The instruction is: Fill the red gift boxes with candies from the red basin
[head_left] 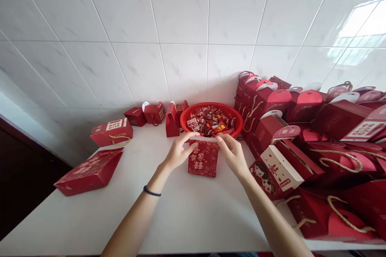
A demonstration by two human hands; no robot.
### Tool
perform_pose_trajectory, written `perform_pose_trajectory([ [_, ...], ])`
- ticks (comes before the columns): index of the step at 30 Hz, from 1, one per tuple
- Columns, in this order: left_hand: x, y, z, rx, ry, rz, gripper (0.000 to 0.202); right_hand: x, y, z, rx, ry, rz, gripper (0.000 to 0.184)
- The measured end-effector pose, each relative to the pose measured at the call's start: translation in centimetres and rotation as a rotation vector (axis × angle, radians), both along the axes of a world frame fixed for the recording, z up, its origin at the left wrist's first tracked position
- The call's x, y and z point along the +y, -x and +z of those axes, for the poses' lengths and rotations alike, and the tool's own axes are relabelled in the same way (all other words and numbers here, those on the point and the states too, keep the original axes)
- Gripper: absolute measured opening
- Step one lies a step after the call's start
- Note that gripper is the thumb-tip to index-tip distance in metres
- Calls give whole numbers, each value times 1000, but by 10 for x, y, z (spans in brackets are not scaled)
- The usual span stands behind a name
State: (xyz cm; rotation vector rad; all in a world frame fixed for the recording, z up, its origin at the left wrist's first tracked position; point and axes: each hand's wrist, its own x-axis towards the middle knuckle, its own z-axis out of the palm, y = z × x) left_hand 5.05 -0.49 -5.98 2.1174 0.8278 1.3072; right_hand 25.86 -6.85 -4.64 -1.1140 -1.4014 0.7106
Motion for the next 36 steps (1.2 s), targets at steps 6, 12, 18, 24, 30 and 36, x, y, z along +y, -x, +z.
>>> perform_pose_trajectory([
  [6, -9, -5, -2, -35, -132, -53, 12, -13, 5, 1, -193, 70, -115, 18],
  [12, -18, -2, -6, -82, -2, -187, 8, -42, 7, 28, -867, 263, -115, 17],
  [18, -16, -5, -10, -345, 198, -264, 31, -63, -25, 127, -969, 154, -48, 15],
  [24, -23, -20, -22, -101, 355, -60, 25, -31, -104, 289, -725, -24, -591, 20],
  [30, -30, -44, -47, 106, 431, -43, 23, 52, -208, 344, -589, 5, -868, 60],
  [36, -27, -64, -63, 198, 424, -73, 20, 131, -275, 304, -872, 229, -996, 38],
])
